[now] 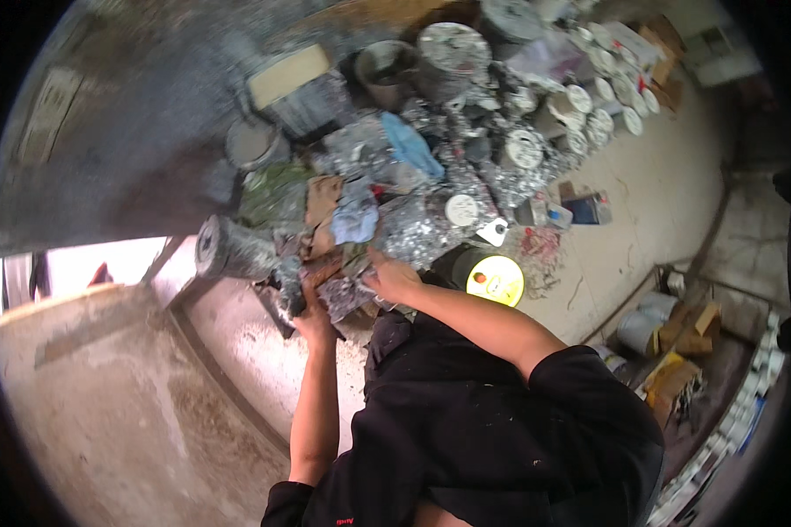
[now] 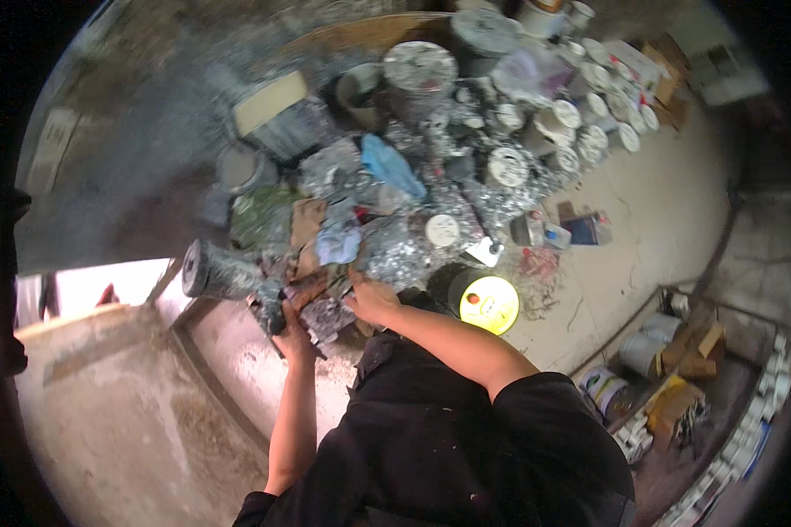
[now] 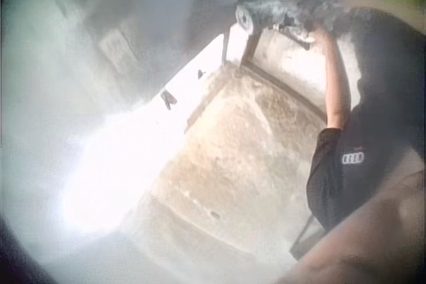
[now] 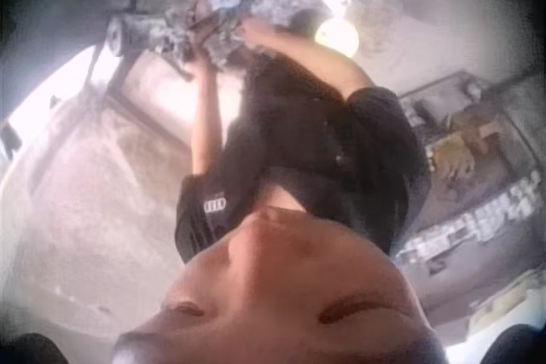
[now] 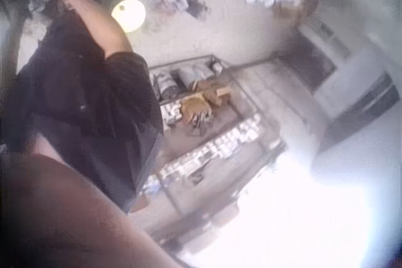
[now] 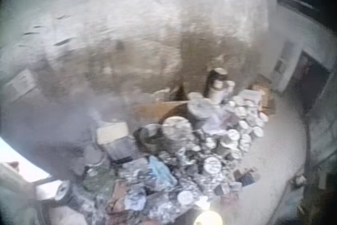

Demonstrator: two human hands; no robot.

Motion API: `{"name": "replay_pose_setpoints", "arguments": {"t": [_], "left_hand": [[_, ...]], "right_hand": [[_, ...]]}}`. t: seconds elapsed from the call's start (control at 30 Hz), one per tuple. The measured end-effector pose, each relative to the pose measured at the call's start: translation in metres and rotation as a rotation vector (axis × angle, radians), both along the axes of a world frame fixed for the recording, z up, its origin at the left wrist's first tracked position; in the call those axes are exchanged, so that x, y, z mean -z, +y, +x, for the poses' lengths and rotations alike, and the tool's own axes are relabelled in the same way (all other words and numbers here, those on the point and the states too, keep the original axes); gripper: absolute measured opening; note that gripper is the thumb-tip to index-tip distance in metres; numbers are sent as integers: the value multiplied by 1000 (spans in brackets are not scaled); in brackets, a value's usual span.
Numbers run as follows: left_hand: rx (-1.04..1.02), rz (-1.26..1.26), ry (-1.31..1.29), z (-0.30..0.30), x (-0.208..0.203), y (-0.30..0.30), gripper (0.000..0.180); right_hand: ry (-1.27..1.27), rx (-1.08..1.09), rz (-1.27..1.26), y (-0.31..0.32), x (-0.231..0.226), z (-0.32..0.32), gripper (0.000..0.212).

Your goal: The person walks into a garage, picks up a cloth, dips it into a bucket of water, and wipes the surface of a car part covered with newspaper and tape. The person then walks to a storage area and handles a small container.

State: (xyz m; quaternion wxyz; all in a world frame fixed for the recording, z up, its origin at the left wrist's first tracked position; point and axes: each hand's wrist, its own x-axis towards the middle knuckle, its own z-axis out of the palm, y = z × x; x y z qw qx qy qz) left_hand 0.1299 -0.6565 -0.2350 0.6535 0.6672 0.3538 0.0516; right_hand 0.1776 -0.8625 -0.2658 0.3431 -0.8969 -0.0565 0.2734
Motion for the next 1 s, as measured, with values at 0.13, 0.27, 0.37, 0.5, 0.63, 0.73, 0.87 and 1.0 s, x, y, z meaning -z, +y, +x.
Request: {"name": "replay_pose_setpoints", "arguments": {"t": [0.13, 0.27, 0.37, 0.5, 0.63, 0.73, 0.87, 1.0], "left_hand": [[-93, -24, 34, 8, -28, -11, 28], [-165, -151, 67, 1, -45, -10, 31], [-198, -206, 96, -6, -44, -7, 31], [-121, -275, 87, -9, -40, -6, 33], [-60, -360, 180, -5, -40, -14, 37], [44, -437, 129, 1, -41, -21, 42], [70, -553, 118, 11, -42, -28, 40], [133, -559, 25, 20, -46, -33, 32]], "right_hand": [[-61, 387, -86, 46, 33, 29, 74], [-159, 786, 63, 59, 57, 46, 61], [-193, 761, 43, 50, 57, 51, 42], [-328, 642, 249, 37, 35, 54, 27], [-488, 470, 479, 36, 2, 55, 23], [-650, 314, 617, 37, -17, 56, 24], [119, 406, 926, 37, -34, 55, 14], [480, 605, 1165, 37, -44, 55, 20]]}}
